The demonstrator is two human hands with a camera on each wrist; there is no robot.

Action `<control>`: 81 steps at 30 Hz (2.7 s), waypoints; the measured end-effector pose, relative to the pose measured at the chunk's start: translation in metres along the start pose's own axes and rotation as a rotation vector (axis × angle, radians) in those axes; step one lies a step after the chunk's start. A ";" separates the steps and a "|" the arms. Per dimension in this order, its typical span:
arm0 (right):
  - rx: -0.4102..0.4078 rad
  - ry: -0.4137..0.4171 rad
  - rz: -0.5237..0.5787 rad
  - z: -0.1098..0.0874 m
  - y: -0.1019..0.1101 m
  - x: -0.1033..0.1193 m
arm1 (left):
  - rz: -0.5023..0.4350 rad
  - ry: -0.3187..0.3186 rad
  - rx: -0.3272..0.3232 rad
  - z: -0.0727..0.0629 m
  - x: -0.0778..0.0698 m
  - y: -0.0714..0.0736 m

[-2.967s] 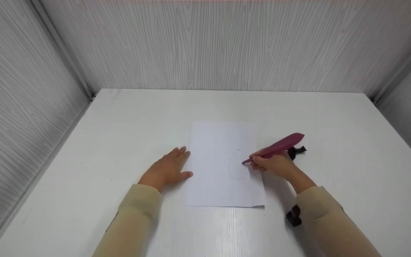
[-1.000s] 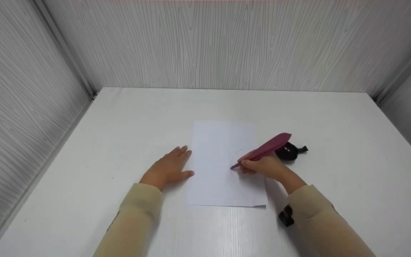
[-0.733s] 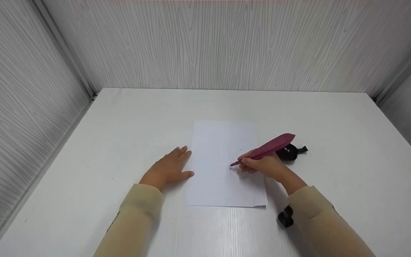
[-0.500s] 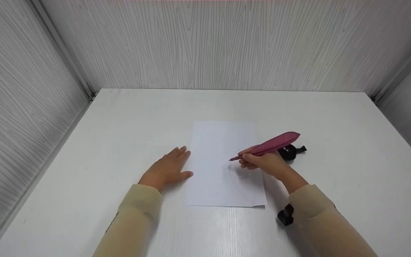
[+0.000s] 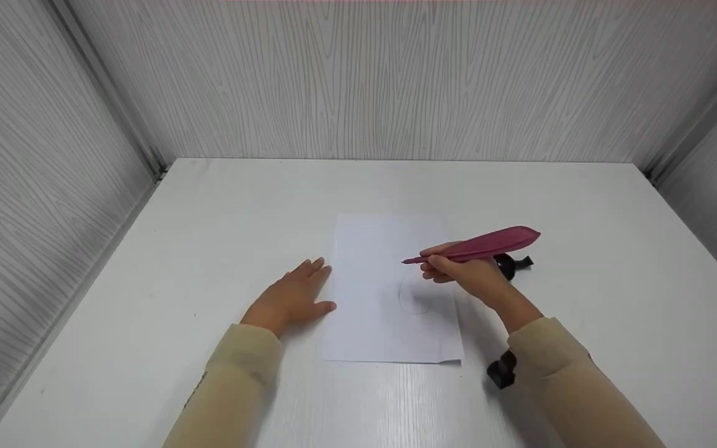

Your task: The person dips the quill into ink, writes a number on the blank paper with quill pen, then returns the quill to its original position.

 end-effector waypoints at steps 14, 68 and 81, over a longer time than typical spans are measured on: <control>-0.144 0.119 0.047 0.001 0.035 0.010 | 0.005 -0.002 -0.004 0.000 0.000 0.000; -0.352 0.057 0.013 -0.050 0.153 -0.024 | 0.022 -0.011 0.003 -0.001 0.000 0.000; -0.279 0.065 -0.226 -0.051 0.157 -0.022 | 0.013 -0.005 0.002 -0.001 0.000 -0.001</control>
Point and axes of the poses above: each hand's wrist, its own z-axis towards the middle knuckle, its own y-axis out of the back of the hand, x = y × z, the point moved 9 cm from there along z, towards the middle knuckle, and after that the axes turned 10 degrees about y, right-handed, at the moved point
